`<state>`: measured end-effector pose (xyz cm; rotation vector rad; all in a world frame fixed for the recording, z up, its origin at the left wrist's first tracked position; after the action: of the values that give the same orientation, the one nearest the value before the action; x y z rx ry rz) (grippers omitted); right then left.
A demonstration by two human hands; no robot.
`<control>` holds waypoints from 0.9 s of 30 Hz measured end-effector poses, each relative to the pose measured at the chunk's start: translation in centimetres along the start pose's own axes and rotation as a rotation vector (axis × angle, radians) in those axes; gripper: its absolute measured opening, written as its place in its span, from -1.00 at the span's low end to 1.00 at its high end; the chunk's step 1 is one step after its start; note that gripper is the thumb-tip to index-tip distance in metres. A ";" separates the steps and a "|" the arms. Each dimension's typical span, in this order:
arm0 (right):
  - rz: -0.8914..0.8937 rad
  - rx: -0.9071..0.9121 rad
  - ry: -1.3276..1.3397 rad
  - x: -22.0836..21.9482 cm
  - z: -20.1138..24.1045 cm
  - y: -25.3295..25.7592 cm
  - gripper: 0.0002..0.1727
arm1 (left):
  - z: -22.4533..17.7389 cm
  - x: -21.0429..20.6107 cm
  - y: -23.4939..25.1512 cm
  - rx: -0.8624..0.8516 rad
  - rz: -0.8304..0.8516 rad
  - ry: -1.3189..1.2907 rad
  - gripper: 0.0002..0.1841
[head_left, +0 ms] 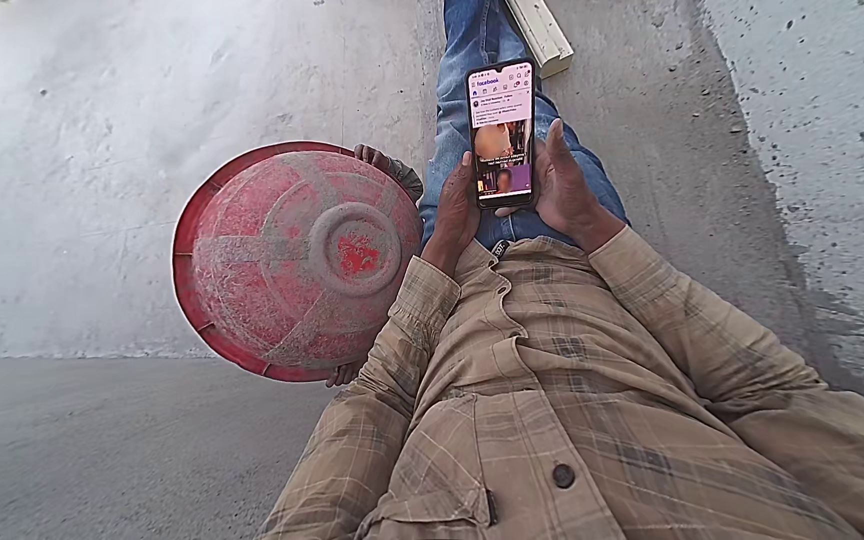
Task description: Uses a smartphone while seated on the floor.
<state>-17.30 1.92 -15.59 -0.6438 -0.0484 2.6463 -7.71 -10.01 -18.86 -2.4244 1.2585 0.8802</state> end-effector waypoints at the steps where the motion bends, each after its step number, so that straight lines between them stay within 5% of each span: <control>1: -0.002 0.002 0.002 0.0 0.0 0.0 -0.17 | 0.0 0.0 0.0 0.002 -0.002 0.003 -0.59; 27: -0.009 0.008 0.008 0.0 0.0 0.1 -0.18 | 0.1 0.1 0.0 -0.003 -0.004 -0.012 -0.60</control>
<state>-17.31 1.85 -15.65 -0.6503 -0.0384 2.6342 -7.76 -10.04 -18.97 -2.4193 1.2480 0.8947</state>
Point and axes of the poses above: each hand's wrist, its own y-axis towards the middle knuckle, its own x-axis out of the back of the hand, z = x × y, the point moved 2 cm from there along y, towards the middle knuckle, and after that the axes turned 6 degrees about -x, right-handed, at the moved point
